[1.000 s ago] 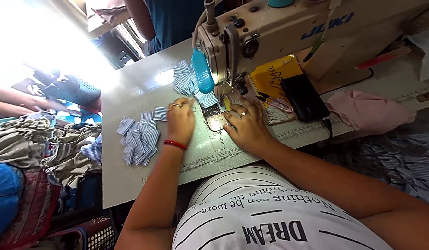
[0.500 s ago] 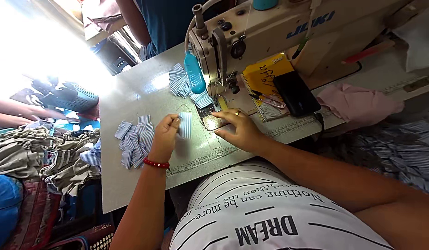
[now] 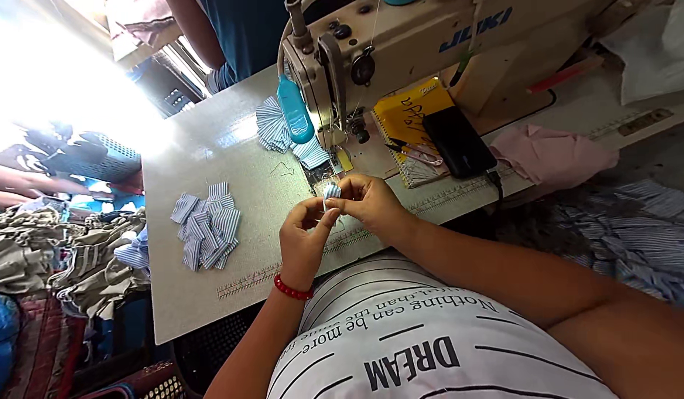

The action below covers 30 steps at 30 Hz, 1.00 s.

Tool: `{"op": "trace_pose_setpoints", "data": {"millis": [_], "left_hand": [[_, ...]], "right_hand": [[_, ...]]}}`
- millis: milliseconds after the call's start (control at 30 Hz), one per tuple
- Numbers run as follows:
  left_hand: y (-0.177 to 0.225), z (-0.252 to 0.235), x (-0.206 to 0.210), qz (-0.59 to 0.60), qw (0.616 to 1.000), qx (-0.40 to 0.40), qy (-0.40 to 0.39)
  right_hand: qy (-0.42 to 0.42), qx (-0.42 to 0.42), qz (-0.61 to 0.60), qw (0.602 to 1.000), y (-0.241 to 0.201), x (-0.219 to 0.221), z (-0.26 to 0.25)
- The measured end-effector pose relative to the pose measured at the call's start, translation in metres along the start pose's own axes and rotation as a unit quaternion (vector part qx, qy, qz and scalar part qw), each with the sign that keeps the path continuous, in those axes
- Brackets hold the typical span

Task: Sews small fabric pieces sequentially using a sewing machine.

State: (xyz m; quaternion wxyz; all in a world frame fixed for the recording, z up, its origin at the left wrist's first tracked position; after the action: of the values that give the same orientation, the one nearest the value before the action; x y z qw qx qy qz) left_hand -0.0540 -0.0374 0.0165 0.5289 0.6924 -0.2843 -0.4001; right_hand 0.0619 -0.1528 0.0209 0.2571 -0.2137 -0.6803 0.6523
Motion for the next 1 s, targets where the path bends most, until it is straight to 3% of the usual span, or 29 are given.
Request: {"op": "trace_pose_setpoints", "data": {"millis": [167,267,433,533,600,800,1000], "left_hand": [[0.003,-0.001,0.004,0.219,0.967,-0.13,-0.007],[0.004,-0.002,0.003,0.274,0.949,-0.156,-0.017],[0.003,-0.005,0.001,0.174,0.98,-0.089,-0.026],[0.001,-0.007,-0.001,-0.006,0.998,0.031,-0.051],[0.002,-0.009,-0.004,-0.055,0.995,0.064,-0.05],[0.008,-0.014,-0.011,0.011,0.996,0.041,-0.072],[0.009,-0.015,-0.012,0.011,0.994,0.031,-0.1]], "right_hand": [[-0.002,-0.021,-0.02,1.0,0.007,-0.004,0.001],[-0.009,-0.013,-0.05,0.999,0.011,-0.007,0.002],[-0.038,-0.008,-0.098,0.994,0.012,-0.011,0.007],[0.005,-0.074,0.037,0.997,0.015,-0.015,0.009],[0.033,-0.156,0.151,0.976,0.014,-0.021,0.011],[-0.004,-0.269,0.217,0.938,0.005,-0.033,0.011],[-0.033,-0.24,0.225,0.944,0.003,-0.034,0.011]]}}
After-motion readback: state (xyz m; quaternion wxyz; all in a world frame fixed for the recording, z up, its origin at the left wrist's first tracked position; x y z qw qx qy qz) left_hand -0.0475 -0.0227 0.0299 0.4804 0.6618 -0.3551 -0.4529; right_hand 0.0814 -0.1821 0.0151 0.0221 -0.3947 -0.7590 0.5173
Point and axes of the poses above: each hand's wrist, its own z-axis away from the middle knuckle, its own x-axis out of the palm, y = z × x, the point moved 1 cm from there along -z, towards the middle knuckle, and after that the axes turned 5 degrees about -y, right-handed, at the moved point
